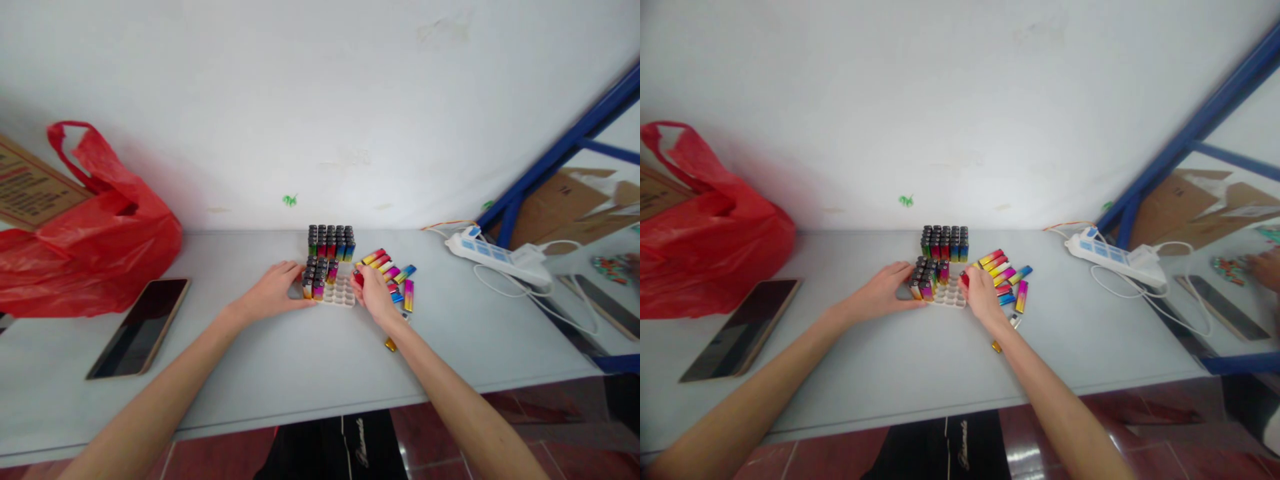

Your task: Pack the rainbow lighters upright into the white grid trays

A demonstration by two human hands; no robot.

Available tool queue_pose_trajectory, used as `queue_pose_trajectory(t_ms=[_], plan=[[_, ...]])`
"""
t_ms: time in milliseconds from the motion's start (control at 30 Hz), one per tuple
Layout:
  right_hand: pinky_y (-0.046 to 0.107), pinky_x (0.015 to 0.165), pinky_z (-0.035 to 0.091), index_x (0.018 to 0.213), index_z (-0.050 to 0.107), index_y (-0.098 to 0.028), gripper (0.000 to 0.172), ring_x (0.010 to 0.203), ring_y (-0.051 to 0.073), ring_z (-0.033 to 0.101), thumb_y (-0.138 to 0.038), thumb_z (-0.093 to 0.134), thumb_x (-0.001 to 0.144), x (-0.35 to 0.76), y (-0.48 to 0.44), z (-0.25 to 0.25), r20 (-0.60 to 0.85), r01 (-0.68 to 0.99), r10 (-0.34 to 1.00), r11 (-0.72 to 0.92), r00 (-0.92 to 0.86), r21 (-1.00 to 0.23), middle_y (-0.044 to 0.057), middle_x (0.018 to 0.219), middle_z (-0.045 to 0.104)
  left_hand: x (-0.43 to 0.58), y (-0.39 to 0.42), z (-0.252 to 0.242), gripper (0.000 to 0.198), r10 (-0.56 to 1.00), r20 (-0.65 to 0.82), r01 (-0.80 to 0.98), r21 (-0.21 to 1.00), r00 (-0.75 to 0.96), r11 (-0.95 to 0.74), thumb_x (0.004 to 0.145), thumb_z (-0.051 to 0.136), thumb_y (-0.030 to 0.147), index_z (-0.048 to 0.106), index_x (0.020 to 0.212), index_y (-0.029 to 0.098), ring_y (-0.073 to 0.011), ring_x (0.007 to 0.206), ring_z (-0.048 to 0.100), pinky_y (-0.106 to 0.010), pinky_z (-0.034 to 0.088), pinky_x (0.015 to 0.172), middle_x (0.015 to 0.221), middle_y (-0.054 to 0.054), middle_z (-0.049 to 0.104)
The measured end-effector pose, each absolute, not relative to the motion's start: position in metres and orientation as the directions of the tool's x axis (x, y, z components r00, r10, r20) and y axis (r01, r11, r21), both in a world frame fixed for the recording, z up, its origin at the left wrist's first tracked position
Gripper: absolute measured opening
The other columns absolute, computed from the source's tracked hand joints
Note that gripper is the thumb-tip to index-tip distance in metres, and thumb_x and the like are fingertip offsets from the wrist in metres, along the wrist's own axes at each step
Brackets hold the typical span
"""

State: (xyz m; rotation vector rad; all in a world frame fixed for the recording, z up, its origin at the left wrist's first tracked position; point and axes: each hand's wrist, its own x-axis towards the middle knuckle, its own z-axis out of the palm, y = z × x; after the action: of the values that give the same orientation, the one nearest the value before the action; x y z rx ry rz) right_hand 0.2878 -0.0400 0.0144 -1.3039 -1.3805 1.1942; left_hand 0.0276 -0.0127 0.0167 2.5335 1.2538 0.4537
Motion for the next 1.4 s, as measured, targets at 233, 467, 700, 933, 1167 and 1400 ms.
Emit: queue_pose_trajectory(t_ms=[233, 467, 700, 933, 1167, 1400], plan=[[0.027, 0.044, 0.019, 0.064, 0.048, -0.025, 0.068, 0.044, 0.011, 0.026, -0.086, 0.047, 0.093, 0.289, -0.038, 0.015, -0.145, -0.004, 0.984, -0.146, -0.105, -0.989, -0.007, 0.051, 0.031, 0.028, -0.012, 0.016, 0.057, 0.802, 0.16, 0.715, 0.378, 0.575, -0.588, 0.085, 0.076, 0.074, 0.068, 0.108, 0.023, -0.0323, 0.102, 0.069, -0.043, 0.053, 0.092, 0.108, -0.009, 0.072], [0.031, 0.058, 0.046, 0.094, 0.058, -0.026, 0.049, 0.061, 0.018, 0.053, -0.073, 0.049, 0.104, 0.3, -0.046, 0.028, 0.164, 0.164, 0.96, 0.203, -0.227, -0.965, -0.002, 0.072, 0.056, 0.028, -0.013, 0.016, 0.055, 0.8, 0.164, 0.709, 0.385, 0.577, -0.59, 0.084, 0.079, 0.071, 0.067, 0.106, 0.022, -0.0328, 0.103, 0.069, -0.044, 0.053, 0.093, 0.108, -0.01, 0.073], [0.037, 0.076, 0.052, 0.096, 0.069, -0.022, 0.031, 0.079, 0.024, 0.067, -0.051, 0.06, 0.105, 0.3, -0.052, 0.037, 0.478, 0.566, 0.856, 0.497, -0.196, -0.657, 0.006, 0.085, 0.072, 0.029, -0.014, 0.016, 0.059, 0.798, 0.167, 0.7, 0.399, 0.579, -0.592, 0.083, 0.08, 0.071, 0.067, 0.112, 0.021, -0.0338, 0.105, 0.069, -0.044, 0.052, 0.094, 0.111, -0.011, 0.072], [0.037, 0.079, 0.054, 0.108, 0.075, -0.022, 0.027, 0.082, 0.027, 0.076, -0.045, 0.061, 0.107, 0.296, -0.047, 0.027, 0.394, 0.581, 0.89, 0.45, -0.229, -0.679, 0.007, 0.089, 0.082, 0.029, -0.014, 0.017, 0.061, 0.796, 0.156, 0.703, 0.392, 0.585, -0.593, 0.085, 0.078, 0.072, 0.067, 0.116, 0.02, -0.0323, 0.103, 0.068, -0.042, 0.051, 0.094, 0.109, -0.01, 0.072], [0.033, 0.068, 0.045, 0.101, 0.075, -0.027, 0.023, 0.071, 0.024, 0.066, -0.046, 0.064, 0.107, 0.293, -0.048, 0.026, 0.369, 0.62, 0.871, 0.491, -0.325, -0.612, 0.005, 0.083, 0.076, 0.029, -0.015, 0.018, 0.059, 0.799, 0.155, 0.702, 0.402, 0.58, -0.588, 0.085, 0.079, 0.069, 0.067, 0.116, 0.02, -0.0335, 0.107, 0.069, -0.044, 0.051, 0.097, 0.112, -0.011, 0.072], [0.033, 0.069, 0.044, 0.089, 0.075, -0.024, 0.037, 0.074, 0.022, 0.065, -0.05, 0.058, 0.11, 0.313, -0.055, 0.043, 0.332, 0.739, 0.88, 0.469, -0.34, -0.484, 0.006, 0.084, 0.075, 0.03, -0.014, 0.019, 0.058, 0.801, 0.165, 0.706, 0.394, 0.576, -0.589, 0.083, 0.079, 0.071, 0.068, 0.11, 0.021, -0.0328, 0.103, 0.069, -0.044, 0.053, 0.093, 0.109, -0.011, 0.073]])
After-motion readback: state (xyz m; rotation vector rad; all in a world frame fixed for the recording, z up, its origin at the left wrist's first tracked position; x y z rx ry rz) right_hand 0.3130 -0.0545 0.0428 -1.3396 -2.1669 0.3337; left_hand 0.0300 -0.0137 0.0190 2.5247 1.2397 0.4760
